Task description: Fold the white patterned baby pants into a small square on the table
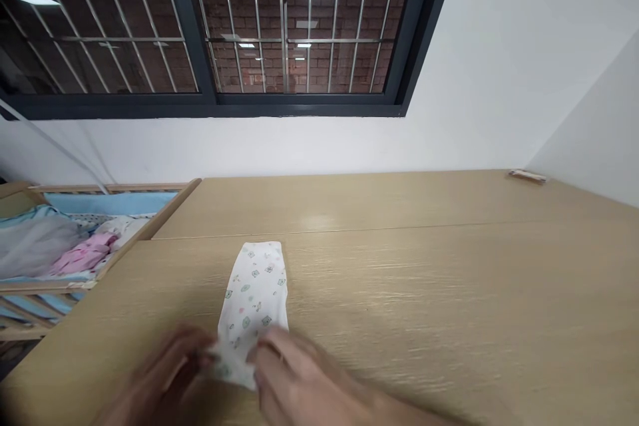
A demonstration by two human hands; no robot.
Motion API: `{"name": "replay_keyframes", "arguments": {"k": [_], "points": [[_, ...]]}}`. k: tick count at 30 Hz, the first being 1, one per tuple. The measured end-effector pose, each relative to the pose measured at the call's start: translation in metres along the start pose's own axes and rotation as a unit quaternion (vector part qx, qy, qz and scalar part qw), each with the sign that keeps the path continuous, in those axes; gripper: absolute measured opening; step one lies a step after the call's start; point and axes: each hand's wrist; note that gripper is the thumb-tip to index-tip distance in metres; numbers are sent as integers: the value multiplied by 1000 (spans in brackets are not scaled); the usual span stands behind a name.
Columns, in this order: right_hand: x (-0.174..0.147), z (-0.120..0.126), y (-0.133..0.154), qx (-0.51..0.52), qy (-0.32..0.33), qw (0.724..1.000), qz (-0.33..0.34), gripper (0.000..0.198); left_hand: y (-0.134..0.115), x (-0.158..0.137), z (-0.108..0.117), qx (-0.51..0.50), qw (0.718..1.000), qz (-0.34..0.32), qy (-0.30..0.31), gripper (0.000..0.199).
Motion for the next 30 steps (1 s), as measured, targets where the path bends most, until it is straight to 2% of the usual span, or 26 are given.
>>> {"name": "replay_keyframes", "arguments": {"k": [2,5,7,10,12,14,16,18,19,21,23,26,28,30], "points": [[24,22,-17,45,-12,997,-62,27,6,35,6,-6,998,60,-15,21],[52,28,-66,69,-56,988,-130,29,20,89,2,26,993,118,-16,27],[67,19,-107,73,-68,979,-176,24,33,120,-11,66,990,124,-10,29],[84,0,-161,64,-45,968,-240,16,54,155,-37,135,985,111,3,31],[89,-12,-185,45,-27,960,-274,14,64,170,-51,155,982,110,11,29],[90,-18,-195,33,-17,955,-294,15,68,176,-59,170,979,111,9,28],[88,-19,-194,19,-20,955,-295,20,63,170,-63,189,975,116,-5,30],[85,-15,-182,-25,-33,964,-261,32,50,150,-67,214,971,108,-22,36],[83,-12,-173,-53,-37,972,-227,37,42,135,-69,226,969,97,-28,39],[83,-8,-151,-88,-20,987,-134,45,25,97,-77,271,962,27,-32,42],[83,-10,-130,-63,38,997,-30,49,14,59,-89,296,954,-29,-43,45],[82,-28,-108,32,135,985,104,55,13,19,-106,308,949,-57,-32,43],[81,-45,-105,87,170,972,136,55,20,9,-114,313,948,-64,-2,40],[80,-58,-110,107,187,969,121,55,24,9,-115,320,945,-63,13,42]]}}
Point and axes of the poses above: each hand's wrist, its own x-axis towards the middle knuckle, its own z-axis out of the back of the hand, y = z × x, and after that the axes turned 13 degrees about z, right-handed
